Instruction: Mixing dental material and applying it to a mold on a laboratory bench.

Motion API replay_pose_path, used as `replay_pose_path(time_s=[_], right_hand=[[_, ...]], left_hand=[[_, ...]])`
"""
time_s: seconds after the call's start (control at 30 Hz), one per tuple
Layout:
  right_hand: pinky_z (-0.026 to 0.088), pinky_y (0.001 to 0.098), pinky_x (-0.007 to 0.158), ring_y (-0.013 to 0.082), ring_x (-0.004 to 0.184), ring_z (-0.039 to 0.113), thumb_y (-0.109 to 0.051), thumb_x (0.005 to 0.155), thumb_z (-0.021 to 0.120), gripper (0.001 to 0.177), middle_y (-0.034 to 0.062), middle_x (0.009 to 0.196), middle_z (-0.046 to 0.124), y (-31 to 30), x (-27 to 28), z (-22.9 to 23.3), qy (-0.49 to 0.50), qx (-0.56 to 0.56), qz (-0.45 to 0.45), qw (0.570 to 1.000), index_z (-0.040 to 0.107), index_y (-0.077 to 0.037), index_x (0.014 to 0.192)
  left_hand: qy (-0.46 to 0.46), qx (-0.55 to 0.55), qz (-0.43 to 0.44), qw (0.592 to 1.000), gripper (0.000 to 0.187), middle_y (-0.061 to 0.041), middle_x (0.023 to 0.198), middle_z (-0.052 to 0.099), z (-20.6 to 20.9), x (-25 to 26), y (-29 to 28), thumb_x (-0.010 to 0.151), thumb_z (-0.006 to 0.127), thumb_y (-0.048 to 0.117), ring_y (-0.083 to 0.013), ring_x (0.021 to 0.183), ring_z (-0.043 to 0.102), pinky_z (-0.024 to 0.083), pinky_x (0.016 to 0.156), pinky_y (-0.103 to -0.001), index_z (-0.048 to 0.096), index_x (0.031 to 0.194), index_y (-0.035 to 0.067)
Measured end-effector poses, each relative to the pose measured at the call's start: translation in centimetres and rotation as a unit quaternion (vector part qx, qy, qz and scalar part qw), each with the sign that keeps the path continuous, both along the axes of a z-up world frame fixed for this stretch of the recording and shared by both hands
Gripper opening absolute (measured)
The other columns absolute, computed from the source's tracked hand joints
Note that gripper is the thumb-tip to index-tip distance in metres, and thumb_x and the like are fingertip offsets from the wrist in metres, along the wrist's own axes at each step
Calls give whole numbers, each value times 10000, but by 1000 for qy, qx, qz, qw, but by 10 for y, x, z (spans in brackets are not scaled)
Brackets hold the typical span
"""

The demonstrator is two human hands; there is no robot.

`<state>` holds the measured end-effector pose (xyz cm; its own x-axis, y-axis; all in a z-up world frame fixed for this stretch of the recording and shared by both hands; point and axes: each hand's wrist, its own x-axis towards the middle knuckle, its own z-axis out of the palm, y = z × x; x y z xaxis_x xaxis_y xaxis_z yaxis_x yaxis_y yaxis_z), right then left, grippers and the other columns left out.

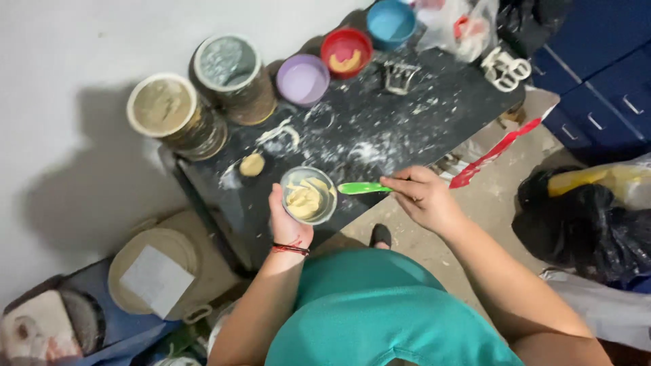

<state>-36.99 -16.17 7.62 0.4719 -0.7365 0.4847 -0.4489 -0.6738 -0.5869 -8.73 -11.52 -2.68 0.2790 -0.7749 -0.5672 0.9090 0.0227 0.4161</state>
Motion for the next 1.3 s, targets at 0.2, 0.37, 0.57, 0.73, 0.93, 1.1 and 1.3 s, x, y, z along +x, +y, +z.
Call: replay_pose_path(time_s=[0.2, 0.37, 0.57, 0.73, 0.93, 1.1, 1.3], right_hand=[[378, 253, 389, 96, 420, 527, -180, 920, 752, 209, 102, 598, 708, -42, -23, -3, -87, 532, -59, 840, 821, -35, 1054], [343, 232, 360, 99, 383, 466, -146, 938, 697, 214, 121, 535, 645, -80, -107, 13, -47, 582, -53, 810, 810, 13, 1027], [533, 274, 511, 120, 533, 623, -146, 1026, 596, 198, 118, 686, 695, -87, -109, -5, -189, 597, -9, 780, 716, 10, 998], [668, 398, 689, 218, 815, 753, -159, 1085, 506, 247, 126, 903, 672, -128, -111, -49, -337, 574, -12, 747, 601, 60, 1150], [614, 353, 788, 182, 938, 701, -122, 1094, 572, 137, 76, 925, 673, -180, -130, -114, -184, 443, 19, 877, 634, -3, 1068], [532, 377, 912, 257, 1023, 674, -351, 969, 707, 286, 32, 1142, 684, -192, -118, -99, 34, -48, 95, 994, 796, -289, 1234], [439, 523, 1065, 386, 1280, 591, -292, 1025, 593, 322, 122, 1364, 642, -194, -116, -49, -5, -94, 106, 990, 756, -180, 1279]], left_hand=[[-21, -13, -28, 999, 504, -189, 1270, 716, 11, -111, -50, 966, 661, 478, -344, 1197, 685, 579, 1005, -510, 686, 1313, 114], [-22, -3, 28, 999, 525, -205, 1335, 695, -13, -140, -71, 944, 663, 488, -372, 1247, 660, 555, 1041, -543, 688, 1327, 130], [-46, -13, 37, 998, 592, -190, 1404, 648, -55, -193, -97, 970, 622, 521, -350, 1289, 619, 547, 1051, -537, 635, 1428, 145], [-278, 25, -107, 954, 548, -224, 1488, 577, 1, -198, -102, 1049, 560, 299, -337, 1355, 568, 500, 1112, -488, 497, 1548, 84], [-349, 40, -232, 907, 583, -228, 1510, 560, -50, -177, -109, 1046, 637, 256, -351, 1314, 583, 525, 1037, -508, 467, 1589, 129], [-495, 78, -236, 832, 470, -196, 1207, 741, 21, -108, -136, 983, 729, 309, -336, 1033, 756, 638, 854, -457, 668, 1378, 62], [-842, 57, -195, 499, 277, 98, 1096, 744, 23, -29, -290, 988, 727, 430, -136, 1062, 714, 560, 947, -345, 734, 1243, 321]])
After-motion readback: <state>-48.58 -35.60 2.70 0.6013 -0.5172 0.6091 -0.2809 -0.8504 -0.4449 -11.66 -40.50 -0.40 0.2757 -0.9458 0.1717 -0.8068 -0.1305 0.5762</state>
